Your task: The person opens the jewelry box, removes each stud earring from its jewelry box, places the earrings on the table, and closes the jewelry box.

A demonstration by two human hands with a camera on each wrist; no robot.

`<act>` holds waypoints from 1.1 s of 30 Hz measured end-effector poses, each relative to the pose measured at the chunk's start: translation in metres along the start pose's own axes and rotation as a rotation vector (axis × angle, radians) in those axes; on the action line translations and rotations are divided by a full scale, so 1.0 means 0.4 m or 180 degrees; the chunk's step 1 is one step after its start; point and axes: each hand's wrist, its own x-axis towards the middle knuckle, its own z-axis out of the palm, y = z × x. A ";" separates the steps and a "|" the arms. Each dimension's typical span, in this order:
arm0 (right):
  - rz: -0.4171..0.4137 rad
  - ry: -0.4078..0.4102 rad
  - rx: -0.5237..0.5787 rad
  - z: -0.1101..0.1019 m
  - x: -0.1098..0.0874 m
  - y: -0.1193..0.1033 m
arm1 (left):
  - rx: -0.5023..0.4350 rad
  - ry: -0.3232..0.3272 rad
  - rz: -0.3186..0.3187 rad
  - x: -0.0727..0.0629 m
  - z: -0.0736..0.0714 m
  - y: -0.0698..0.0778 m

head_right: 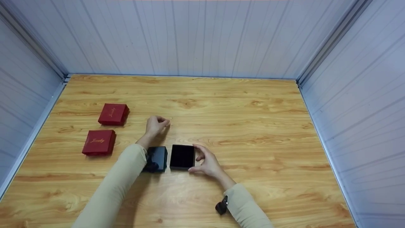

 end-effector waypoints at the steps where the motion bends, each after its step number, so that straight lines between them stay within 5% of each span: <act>1: 0.0000 0.0006 -0.0003 0.001 0.000 -0.001 | -0.0001 -0.0014 0.0001 -0.001 -0.003 -0.001; 15: -0.0017 0.0022 0.0040 0.001 -0.001 -0.003 | 0.0101 -0.0307 0.0426 -0.030 -0.033 -0.003; 26: -0.0004 0.0019 0.0009 0.002 0.000 -0.002 | -0.0380 -0.0567 0.0924 -0.063 -0.051 -0.029; 33: -0.0038 0.0041 0.0019 0.002 0.000 -0.001 | -0.0641 -0.0967 0.1179 -0.073 -0.065 -0.061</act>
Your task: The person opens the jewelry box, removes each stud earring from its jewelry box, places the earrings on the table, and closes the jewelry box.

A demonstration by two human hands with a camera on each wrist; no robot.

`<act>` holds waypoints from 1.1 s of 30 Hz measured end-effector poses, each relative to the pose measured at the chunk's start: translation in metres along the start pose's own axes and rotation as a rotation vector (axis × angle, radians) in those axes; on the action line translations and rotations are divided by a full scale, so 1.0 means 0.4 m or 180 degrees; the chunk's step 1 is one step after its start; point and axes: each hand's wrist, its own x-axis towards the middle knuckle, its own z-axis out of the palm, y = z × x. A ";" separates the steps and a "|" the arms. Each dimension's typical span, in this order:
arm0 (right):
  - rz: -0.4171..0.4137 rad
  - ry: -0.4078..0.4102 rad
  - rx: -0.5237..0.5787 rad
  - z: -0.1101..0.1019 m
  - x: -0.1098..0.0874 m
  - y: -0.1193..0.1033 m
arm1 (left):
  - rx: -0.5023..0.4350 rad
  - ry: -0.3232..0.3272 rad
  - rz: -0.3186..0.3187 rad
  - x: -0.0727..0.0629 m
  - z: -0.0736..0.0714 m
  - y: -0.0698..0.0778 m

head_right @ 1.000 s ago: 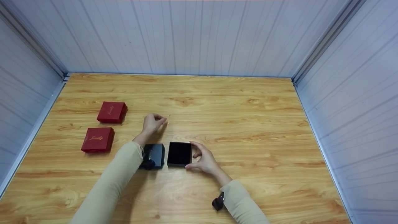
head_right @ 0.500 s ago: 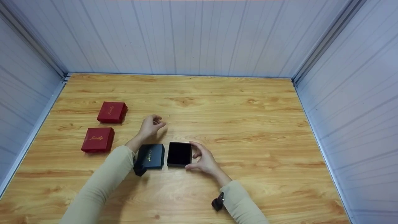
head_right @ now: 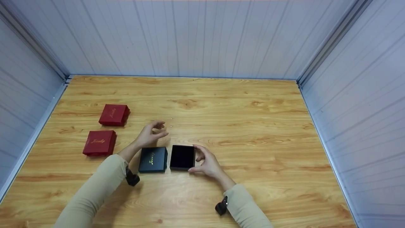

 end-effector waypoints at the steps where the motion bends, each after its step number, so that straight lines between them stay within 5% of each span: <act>1: -0.0004 0.0000 -0.0006 0.000 0.000 0.000 | 0.0007 -0.0047 0.0020 -0.004 -0.002 -0.005; 14: 0.0111 0.0008 0.0011 0.000 -0.002 -0.003 | 0.0744 -0.0565 0.0634 -0.064 -0.023 -0.034; 33: 0.0060 -0.0001 0.0012 -0.001 -0.002 -0.002 | 0.1504 -0.1170 0.0979 -0.123 -0.046 -0.039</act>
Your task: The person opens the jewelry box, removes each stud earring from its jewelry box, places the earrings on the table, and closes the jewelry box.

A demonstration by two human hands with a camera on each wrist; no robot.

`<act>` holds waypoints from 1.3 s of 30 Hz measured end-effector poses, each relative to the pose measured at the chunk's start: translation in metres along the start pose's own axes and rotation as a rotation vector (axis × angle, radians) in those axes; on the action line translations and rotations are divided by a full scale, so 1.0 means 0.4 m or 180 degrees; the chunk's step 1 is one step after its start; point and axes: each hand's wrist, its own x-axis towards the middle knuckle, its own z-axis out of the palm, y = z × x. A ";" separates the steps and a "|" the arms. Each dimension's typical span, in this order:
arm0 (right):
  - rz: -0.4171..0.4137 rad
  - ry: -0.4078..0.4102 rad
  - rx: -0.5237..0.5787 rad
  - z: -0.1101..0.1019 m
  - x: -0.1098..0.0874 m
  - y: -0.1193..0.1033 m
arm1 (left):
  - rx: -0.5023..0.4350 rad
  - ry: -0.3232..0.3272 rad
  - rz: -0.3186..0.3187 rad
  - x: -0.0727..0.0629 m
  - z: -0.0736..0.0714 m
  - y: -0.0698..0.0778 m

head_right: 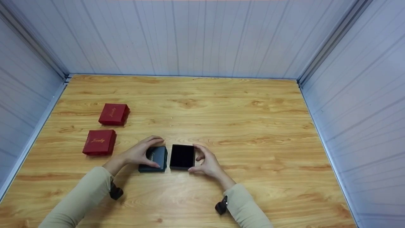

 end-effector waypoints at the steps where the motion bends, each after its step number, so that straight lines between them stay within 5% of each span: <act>1: -0.0008 0.0002 -0.0003 0.000 0.001 0.000 | 0.0032 -0.0013 0.0000 -0.002 -0.001 0.001; 11: -0.0064 -0.0018 -0.0011 -0.002 0.001 0.004 | 0.0189 0.0007 0.0076 -0.026 0.003 0.001; 39: -0.0050 -0.0005 0.0002 -0.001 0.001 0.003 | 0.0269 -0.0076 -0.0189 -0.050 0.015 0.021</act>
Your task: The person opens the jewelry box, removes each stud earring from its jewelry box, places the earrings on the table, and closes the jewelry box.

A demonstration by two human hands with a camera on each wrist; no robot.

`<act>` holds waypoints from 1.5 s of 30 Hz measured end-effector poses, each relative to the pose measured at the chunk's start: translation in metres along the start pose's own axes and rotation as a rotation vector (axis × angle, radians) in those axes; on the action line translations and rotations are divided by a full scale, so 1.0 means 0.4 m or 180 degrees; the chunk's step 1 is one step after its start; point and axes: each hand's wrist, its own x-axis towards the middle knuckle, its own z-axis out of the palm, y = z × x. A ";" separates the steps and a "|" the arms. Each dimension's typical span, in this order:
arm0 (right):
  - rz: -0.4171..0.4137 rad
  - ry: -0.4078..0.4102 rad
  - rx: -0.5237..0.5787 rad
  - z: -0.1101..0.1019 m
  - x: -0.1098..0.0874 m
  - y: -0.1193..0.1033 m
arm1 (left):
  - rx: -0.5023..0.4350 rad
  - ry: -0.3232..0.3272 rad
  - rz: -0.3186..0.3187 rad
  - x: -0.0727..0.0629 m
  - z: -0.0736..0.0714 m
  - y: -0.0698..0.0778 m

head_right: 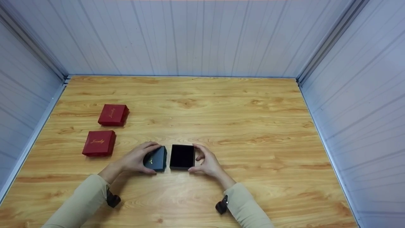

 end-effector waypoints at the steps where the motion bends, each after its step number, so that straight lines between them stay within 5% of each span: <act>1: -0.0015 -0.0002 0.0005 -0.001 0.000 -0.001 | -0.0019 0.0014 -0.0027 0.000 -0.002 0.002; 27: 0.0093 -0.0070 -0.0011 -0.010 0.002 -0.003 | -0.0083 0.0386 0.0198 0.030 -0.033 0.056; 45: 0.0126 -0.0074 -0.0023 -0.006 -0.002 -0.001 | -0.0130 0.0274 0.0255 0.082 -0.011 0.104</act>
